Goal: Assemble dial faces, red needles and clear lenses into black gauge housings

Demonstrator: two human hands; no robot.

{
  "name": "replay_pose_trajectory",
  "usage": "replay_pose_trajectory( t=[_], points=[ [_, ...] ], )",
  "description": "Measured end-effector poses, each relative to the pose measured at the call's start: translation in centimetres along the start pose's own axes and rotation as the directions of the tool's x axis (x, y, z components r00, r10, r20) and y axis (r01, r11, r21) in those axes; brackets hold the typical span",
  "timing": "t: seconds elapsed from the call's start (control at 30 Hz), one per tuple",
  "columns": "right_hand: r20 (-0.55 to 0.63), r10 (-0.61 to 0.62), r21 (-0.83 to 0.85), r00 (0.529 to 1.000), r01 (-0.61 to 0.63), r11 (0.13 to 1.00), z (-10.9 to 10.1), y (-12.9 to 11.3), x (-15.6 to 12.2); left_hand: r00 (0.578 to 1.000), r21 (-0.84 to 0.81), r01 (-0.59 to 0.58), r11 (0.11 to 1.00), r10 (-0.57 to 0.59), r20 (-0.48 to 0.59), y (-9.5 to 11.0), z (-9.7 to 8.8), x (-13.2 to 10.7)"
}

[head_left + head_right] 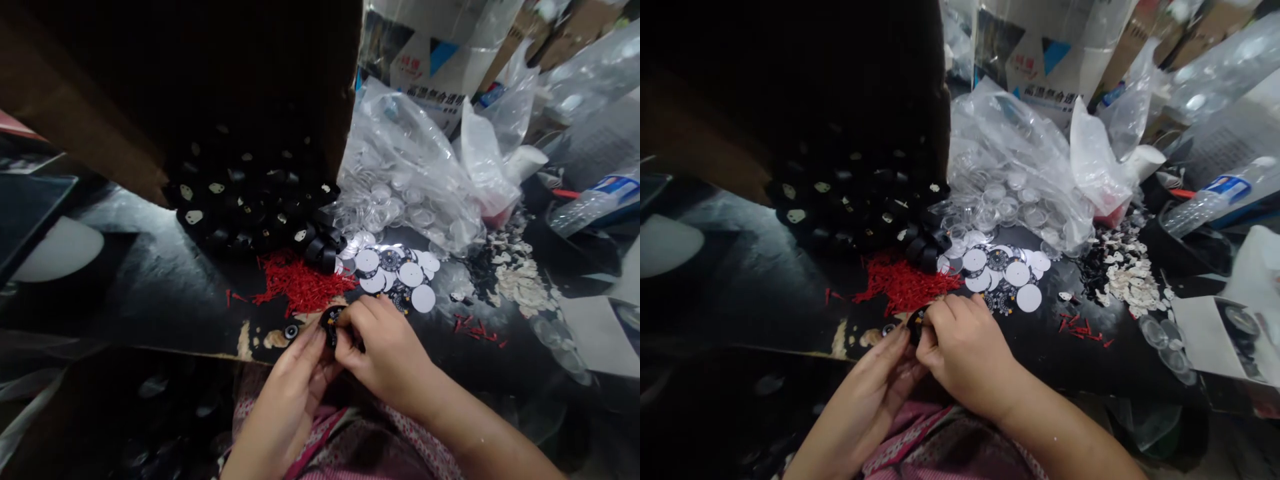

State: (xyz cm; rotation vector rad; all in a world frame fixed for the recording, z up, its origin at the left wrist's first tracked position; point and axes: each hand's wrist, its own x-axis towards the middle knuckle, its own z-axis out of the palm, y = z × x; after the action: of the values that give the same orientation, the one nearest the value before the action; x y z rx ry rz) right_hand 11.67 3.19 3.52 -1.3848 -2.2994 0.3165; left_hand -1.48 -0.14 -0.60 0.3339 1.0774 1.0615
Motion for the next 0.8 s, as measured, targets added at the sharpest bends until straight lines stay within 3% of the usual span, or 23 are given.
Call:
replay_pose_trajectory(
  t=[0.1,0.2,0.3,0.4,0.53,0.67,0.8],
  points=[
    [0.02,0.158,0.076,0.987,-0.159,0.984,-0.3,-0.4,0.2,0.995,0.087,-0.092,0.992,0.094,-0.02,0.0,0.0,0.3],
    [0.144,0.162,0.204,0.976,-0.189,0.96,-0.8,0.8,1.1,0.983,0.253,-0.178,0.951,0.181,0.01,0.1,-0.8,1.1],
    [0.109,0.208,0.233,0.972,-0.229,0.945,-1.1,3.6,3.6,0.99,0.116,-0.141,0.983,0.141,0.008,0.0,-1.4,1.7],
    [-0.049,0.313,0.061,0.948,-0.31,0.949,-0.4,6.6,6.9,0.995,-0.035,-0.099,0.994,0.1,0.023,-0.3,-1.2,2.0],
    [-0.05,0.305,0.12,0.951,-0.297,0.947,0.4,8.6,9.4,0.997,-0.093,-0.057,0.994,0.061,0.04,-0.2,-0.6,1.9],
    [-0.043,0.348,0.28,0.937,-0.323,0.904,-0.5,7.9,7.9,0.999,-0.163,0.001,0.987,0.005,0.04,1.3,-0.1,1.8],
    [0.137,0.207,0.486,0.969,-0.248,0.838,-1.5,4.4,4.4,0.993,-0.218,0.072,0.973,-0.049,0.108,2.4,0.6,2.0]
  ],
)
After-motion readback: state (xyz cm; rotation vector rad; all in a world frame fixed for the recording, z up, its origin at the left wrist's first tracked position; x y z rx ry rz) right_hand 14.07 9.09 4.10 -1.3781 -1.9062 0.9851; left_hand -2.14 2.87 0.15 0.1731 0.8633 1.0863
